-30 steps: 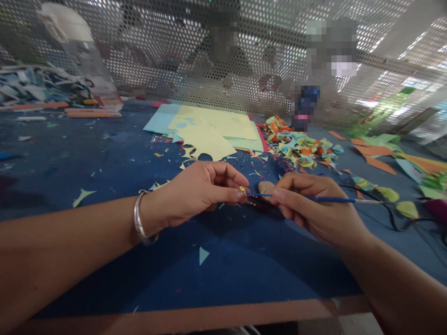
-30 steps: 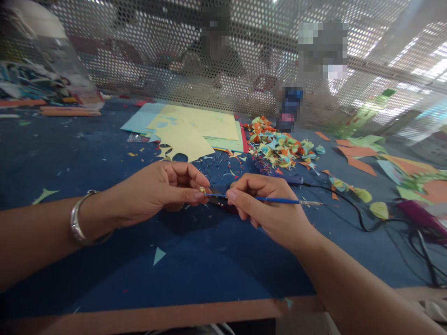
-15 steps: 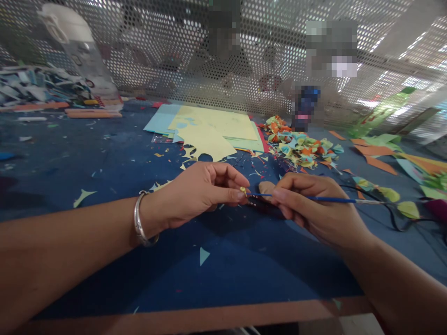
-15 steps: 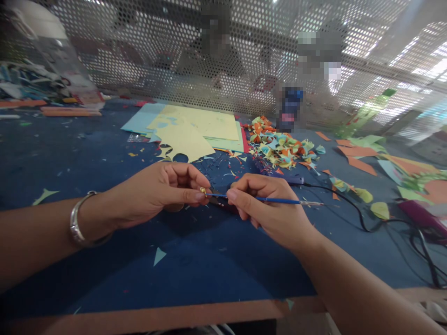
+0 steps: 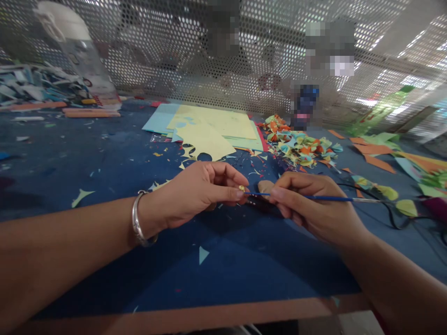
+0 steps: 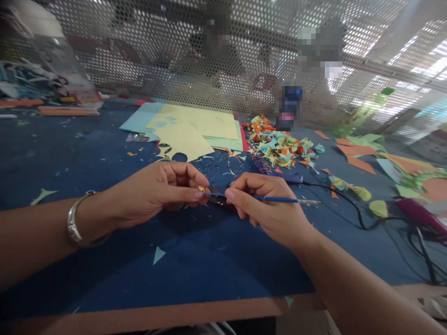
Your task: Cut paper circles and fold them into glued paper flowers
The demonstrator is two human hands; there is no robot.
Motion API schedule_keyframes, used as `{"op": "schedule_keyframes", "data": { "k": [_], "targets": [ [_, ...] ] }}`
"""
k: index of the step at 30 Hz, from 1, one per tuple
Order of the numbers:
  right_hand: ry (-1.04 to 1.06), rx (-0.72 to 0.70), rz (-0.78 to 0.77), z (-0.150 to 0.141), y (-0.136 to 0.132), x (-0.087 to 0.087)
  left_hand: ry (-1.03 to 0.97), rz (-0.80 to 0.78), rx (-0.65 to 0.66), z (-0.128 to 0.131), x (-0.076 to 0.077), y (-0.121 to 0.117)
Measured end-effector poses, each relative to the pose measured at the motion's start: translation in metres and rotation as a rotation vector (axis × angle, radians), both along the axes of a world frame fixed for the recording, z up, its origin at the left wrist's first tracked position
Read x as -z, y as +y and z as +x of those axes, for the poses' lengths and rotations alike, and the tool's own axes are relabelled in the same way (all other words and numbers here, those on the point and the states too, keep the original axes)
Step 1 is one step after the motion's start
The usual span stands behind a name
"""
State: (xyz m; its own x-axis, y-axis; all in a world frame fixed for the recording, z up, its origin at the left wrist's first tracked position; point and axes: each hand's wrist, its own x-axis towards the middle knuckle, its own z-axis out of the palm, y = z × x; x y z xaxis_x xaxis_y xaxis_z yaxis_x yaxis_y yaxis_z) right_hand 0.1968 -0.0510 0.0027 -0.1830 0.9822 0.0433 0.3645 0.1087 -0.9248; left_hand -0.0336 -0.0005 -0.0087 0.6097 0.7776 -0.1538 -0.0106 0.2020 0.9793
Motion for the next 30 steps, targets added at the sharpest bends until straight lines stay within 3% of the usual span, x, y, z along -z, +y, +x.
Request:
{"op": "schedule_keyframes", "data": {
  "k": [30],
  "targets": [
    [-0.142,-0.005,0.107,-0.0022,-0.0004,-0.0012,0.017,0.042,-0.044,0.0020,0.0010,-0.0039]
  ]
}}
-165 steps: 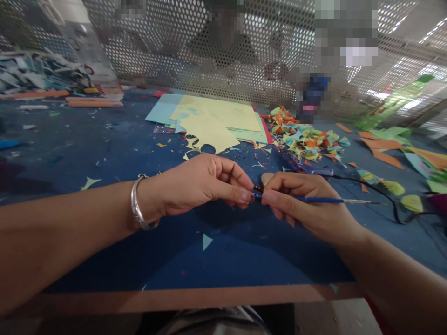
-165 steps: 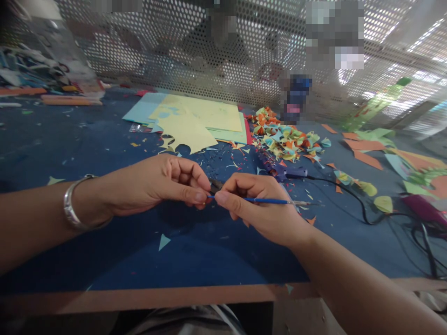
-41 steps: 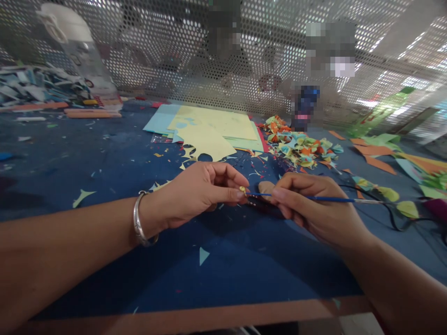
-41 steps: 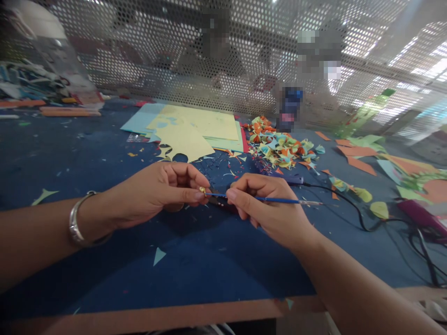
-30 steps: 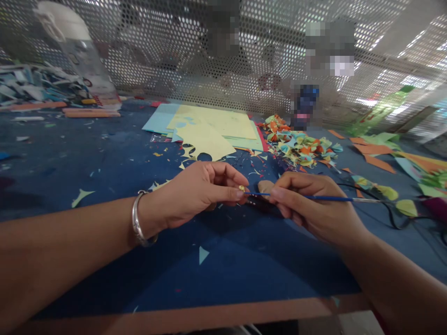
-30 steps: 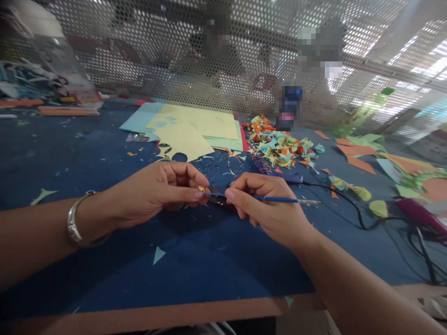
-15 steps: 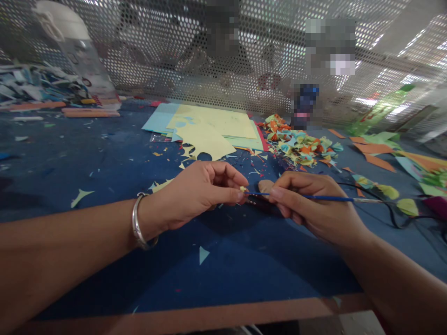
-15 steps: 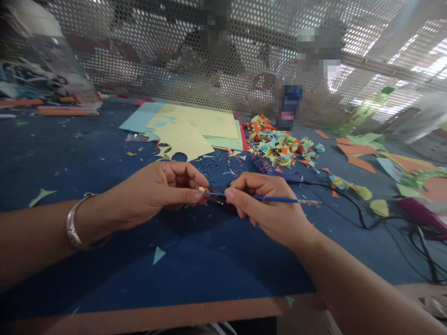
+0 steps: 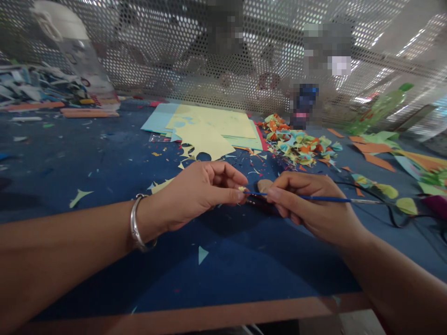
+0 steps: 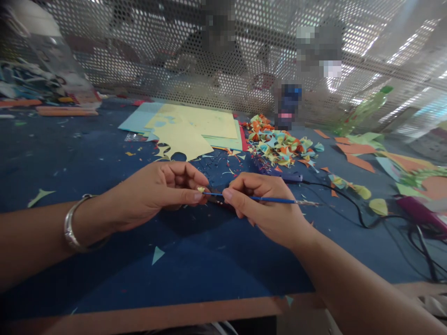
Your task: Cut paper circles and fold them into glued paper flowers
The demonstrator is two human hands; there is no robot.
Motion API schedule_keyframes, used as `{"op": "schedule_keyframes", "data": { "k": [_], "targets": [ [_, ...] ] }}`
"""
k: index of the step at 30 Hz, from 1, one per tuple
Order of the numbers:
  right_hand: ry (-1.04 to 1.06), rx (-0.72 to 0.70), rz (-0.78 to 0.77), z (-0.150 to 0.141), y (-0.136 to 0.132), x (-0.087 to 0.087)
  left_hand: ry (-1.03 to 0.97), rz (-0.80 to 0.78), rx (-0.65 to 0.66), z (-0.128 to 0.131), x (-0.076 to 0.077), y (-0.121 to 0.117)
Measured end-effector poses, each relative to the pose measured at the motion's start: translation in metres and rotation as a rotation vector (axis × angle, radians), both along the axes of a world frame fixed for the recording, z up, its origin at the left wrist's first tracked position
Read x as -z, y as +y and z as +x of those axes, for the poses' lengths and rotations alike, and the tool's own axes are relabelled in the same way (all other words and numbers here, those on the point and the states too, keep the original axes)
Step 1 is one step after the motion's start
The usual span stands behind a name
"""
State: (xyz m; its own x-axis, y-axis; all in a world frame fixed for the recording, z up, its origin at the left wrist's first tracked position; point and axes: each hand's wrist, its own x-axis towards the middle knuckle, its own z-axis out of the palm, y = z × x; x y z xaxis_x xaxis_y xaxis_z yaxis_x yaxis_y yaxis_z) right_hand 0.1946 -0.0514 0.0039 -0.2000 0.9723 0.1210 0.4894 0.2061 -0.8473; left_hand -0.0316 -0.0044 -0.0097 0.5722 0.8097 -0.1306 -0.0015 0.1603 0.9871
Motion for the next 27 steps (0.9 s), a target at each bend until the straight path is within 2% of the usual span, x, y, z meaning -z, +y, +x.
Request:
{"op": "schedule_keyframes", "data": {
  "k": [9,19,27],
  "targets": [
    [0.003,-0.008,0.009,0.0001,-0.0006,-0.0004,0.010,0.062,-0.026,0.0023,-0.0004,-0.0027],
    [-0.007,-0.025,0.032,-0.0009,0.0001,-0.0012,0.146,0.249,-0.010,-0.0005,-0.0004,-0.0013],
    [-0.045,-0.030,0.070,0.0005,-0.0015,0.0015,0.158,0.291,-0.003,-0.0003,0.0006,0.0002]
  ]
}}
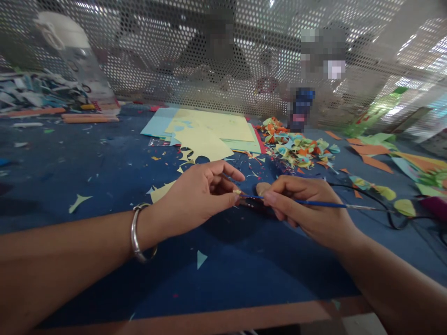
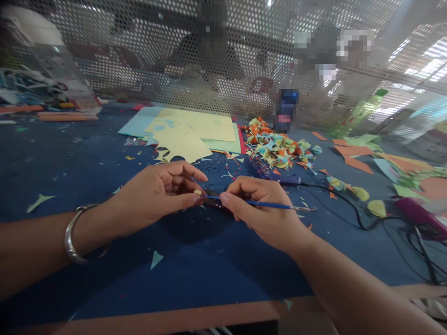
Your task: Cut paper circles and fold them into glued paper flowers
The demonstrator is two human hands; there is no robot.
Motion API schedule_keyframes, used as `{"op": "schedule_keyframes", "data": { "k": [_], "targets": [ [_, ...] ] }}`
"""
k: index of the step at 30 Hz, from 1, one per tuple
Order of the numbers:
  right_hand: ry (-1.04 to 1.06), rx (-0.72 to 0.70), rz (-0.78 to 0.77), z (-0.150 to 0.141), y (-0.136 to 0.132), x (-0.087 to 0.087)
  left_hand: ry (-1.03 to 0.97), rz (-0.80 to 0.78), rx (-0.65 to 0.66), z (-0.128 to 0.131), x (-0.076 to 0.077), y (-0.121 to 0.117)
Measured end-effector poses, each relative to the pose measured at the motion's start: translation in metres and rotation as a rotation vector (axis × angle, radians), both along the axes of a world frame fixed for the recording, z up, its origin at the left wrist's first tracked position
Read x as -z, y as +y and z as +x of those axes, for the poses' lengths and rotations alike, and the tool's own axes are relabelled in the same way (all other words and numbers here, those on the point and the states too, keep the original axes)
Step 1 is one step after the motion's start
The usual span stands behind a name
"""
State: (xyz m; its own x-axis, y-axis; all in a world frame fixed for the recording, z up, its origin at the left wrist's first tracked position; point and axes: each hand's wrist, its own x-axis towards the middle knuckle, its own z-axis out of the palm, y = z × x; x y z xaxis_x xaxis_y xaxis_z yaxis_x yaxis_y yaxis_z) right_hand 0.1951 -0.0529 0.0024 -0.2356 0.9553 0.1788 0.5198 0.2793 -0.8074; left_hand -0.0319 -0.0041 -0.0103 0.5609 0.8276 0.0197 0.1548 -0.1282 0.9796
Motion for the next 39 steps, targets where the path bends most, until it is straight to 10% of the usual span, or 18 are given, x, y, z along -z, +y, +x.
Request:
{"op": "schedule_keyframes", "data": {
  "k": [24,39],
  "targets": [
    [0.017,0.111,0.044,0.006,0.004,-0.004,0.052,0.058,-0.047,-0.004,-0.002,0.005],
    [0.013,0.199,0.030,0.013,0.010,-0.007,0.445,0.455,0.051,-0.010,-0.008,-0.001]
  ]
}}
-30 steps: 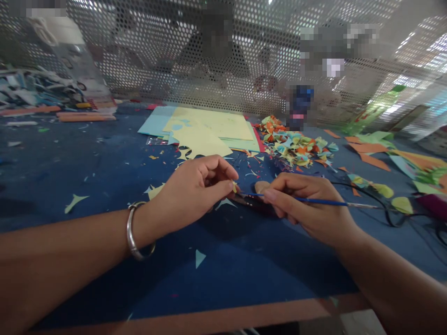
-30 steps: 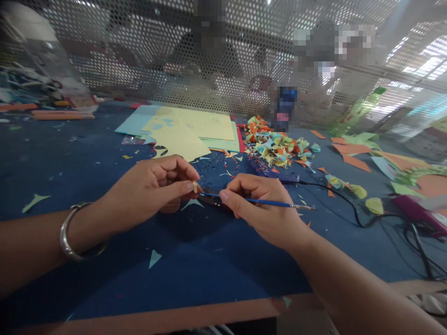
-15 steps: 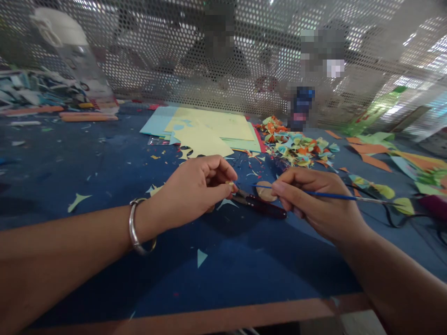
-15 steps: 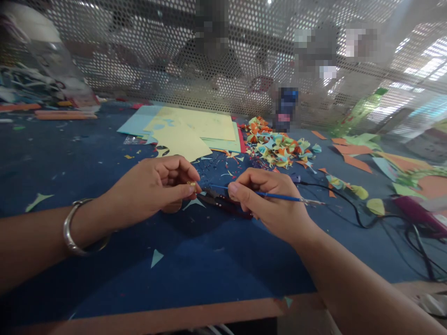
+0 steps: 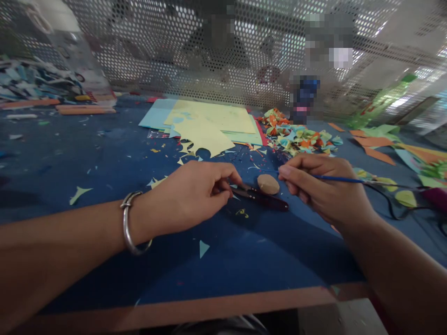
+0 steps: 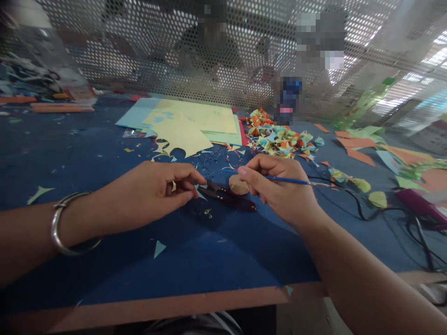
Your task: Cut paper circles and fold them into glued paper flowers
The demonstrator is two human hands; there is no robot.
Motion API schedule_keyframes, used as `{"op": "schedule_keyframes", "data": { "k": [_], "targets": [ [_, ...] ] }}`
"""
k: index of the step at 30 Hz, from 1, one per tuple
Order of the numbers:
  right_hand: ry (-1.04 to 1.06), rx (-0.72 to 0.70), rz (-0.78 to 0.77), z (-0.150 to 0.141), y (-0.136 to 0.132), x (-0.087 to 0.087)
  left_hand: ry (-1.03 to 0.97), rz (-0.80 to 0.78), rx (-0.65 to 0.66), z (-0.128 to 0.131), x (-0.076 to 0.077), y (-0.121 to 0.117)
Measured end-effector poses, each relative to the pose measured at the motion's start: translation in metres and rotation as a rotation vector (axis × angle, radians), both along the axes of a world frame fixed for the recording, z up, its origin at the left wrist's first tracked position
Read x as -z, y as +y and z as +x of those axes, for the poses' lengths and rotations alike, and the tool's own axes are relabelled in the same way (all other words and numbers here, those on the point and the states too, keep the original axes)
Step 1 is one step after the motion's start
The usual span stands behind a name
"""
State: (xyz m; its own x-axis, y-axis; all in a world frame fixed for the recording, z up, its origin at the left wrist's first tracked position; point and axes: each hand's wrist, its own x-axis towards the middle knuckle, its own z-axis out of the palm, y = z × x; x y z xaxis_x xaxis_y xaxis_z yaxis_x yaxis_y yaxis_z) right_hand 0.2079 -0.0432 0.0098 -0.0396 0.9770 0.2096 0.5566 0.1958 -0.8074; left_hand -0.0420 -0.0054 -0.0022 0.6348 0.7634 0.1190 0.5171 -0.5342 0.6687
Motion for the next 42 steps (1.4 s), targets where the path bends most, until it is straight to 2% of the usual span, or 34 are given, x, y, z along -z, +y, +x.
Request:
{"op": "schedule_keyframes", "data": {
  "k": [2,4,5,7,11,13,15,19,23,28,34,38,42],
  "targets": [
    [-0.073,0.019,0.036,0.000,0.000,0.001,-0.014,0.040,-0.023,0.000,-0.002,-0.001],
    [-0.186,0.024,0.104,0.002,0.001,0.002,-0.039,0.070,0.014,0.002,-0.003,-0.007],
    [-0.236,0.018,0.136,0.002,0.002,0.003,-0.053,0.081,0.063,0.003,-0.004,-0.011],
    [-0.293,-0.015,0.152,0.005,0.004,0.005,-0.045,0.134,0.240,0.005,-0.004,-0.022],
    [-0.355,-0.063,0.069,0.009,0.009,0.009,0.177,0.316,0.557,0.009,-0.002,-0.037],
    [-0.390,-0.063,0.034,0.009,0.010,0.010,0.250,0.388,0.638,0.009,-0.002,-0.040],
    [-0.413,-0.072,0.003,0.010,0.012,0.011,0.266,0.442,0.636,0.009,-0.002,-0.039],
    [-0.499,-0.081,-0.005,0.013,0.014,0.009,0.234,0.526,0.451,0.004,-0.002,-0.021],
    [-0.696,-0.153,0.028,0.023,0.016,0.006,0.127,0.500,0.102,-0.014,-0.003,0.018],
    [-0.949,-0.221,0.083,0.038,0.019,0.005,0.173,0.522,-0.188,-0.038,0.001,0.061],
    [-1.015,-0.268,0.094,0.050,0.020,-0.002,0.194,0.523,-0.342,-0.045,0.008,0.077],
    [-0.937,-0.281,0.132,0.047,0.029,-0.012,0.246,0.381,-0.451,-0.045,0.011,0.082],
    [-0.874,-0.309,0.116,0.033,0.051,-0.021,0.311,0.236,-0.465,-0.046,0.015,0.087]
  ]
}}
